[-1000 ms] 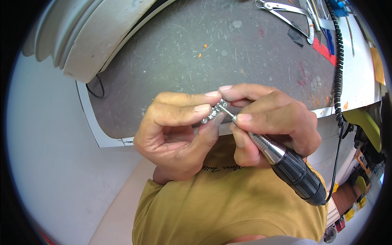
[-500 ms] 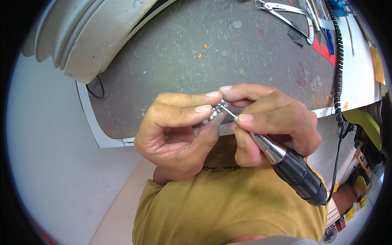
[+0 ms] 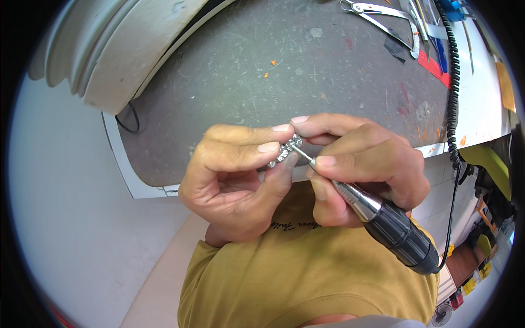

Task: The person uses a rotary tool to polish a small silver-colored metal object, likely a piece of jewelry, while holding it with their left hand. They rotate the object to access different surfaces and continue polishing under a magnifying lamp.

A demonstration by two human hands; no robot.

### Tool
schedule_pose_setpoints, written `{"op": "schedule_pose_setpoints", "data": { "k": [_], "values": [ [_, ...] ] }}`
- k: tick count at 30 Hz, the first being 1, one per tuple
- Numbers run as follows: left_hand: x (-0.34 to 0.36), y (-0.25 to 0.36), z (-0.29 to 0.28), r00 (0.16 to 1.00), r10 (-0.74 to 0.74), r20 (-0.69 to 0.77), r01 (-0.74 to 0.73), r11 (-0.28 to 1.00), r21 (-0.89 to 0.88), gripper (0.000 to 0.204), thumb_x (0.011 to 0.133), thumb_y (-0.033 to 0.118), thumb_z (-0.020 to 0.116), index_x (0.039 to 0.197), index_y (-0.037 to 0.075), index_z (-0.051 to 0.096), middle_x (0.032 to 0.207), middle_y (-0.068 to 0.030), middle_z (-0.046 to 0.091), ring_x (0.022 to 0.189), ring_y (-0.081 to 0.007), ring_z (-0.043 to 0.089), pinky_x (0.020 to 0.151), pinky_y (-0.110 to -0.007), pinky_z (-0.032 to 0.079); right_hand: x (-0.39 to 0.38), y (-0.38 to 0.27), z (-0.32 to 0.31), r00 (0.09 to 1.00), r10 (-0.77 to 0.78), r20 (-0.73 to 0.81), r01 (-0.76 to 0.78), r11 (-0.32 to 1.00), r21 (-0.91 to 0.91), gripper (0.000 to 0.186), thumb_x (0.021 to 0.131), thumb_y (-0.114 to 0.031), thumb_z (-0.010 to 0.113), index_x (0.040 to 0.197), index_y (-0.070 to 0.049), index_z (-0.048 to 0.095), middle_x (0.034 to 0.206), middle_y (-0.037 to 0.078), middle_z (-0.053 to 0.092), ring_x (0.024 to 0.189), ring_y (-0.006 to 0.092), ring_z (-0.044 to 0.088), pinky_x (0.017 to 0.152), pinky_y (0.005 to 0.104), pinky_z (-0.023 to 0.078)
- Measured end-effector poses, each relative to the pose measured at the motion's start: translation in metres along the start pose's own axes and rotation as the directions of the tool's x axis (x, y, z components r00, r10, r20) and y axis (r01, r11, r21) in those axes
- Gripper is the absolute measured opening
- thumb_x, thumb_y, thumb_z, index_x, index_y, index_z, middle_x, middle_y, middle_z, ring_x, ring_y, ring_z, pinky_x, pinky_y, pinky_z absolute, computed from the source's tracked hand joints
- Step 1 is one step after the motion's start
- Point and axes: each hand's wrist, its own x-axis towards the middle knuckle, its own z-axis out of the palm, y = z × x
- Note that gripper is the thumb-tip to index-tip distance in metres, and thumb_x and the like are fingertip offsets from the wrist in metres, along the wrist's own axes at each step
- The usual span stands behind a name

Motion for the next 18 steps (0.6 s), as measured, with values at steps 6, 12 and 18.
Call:
{"op": "schedule_pose_setpoints", "data": {
  "k": [6, 12, 18],
  "values": [
    [0.001, -0.002, 0.001, 0.999, 0.051, 0.001, -0.051, 0.999, 0.018, 0.027, 0.074, -0.016, 0.072, 0.094, -0.001, 0.060, 0.099, -0.0200, 0.066, 0.088, -0.0193, 0.068, 0.076, -0.028, 0.058, 0.000, 0.002, 0.000, 1.000, -0.008, 0.003, 0.008, 1.000, 0.003, 0.019, 0.077, -0.004, 0.074, 0.087, 0.005, 0.060, 0.077, 0.016, 0.066, 0.083, 0.0397, 0.071, 0.068, 0.0408, 0.062],
    [0.001, -0.006, 0.001, 0.998, 0.056, 0.004, -0.056, 0.998, -0.006, 0.027, 0.074, -0.016, 0.072, 0.093, -0.001, 0.060, 0.098, -0.0202, 0.066, 0.089, -0.0197, 0.069, 0.077, -0.027, 0.058, 0.001, 0.005, 0.000, 1.000, -0.026, 0.009, 0.026, 1.000, 0.000, 0.019, 0.076, -0.004, 0.074, 0.087, 0.005, 0.060, 0.075, 0.016, 0.065, 0.080, 0.0394, 0.071, 0.066, 0.0408, 0.062],
    [0.000, -0.012, -0.001, 0.997, 0.073, 0.007, -0.073, 0.997, -0.021, 0.027, 0.074, -0.016, 0.071, 0.094, -0.002, 0.059, 0.099, -0.0207, 0.066, 0.089, -0.0201, 0.069, 0.077, -0.027, 0.058, -0.001, 0.009, 0.001, 1.000, -0.023, 0.002, 0.023, 1.000, -0.012, 0.019, 0.077, -0.004, 0.074, 0.086, 0.005, 0.060, 0.075, 0.016, 0.066, 0.080, 0.0394, 0.071, 0.066, 0.0409, 0.062]
  ]
}}
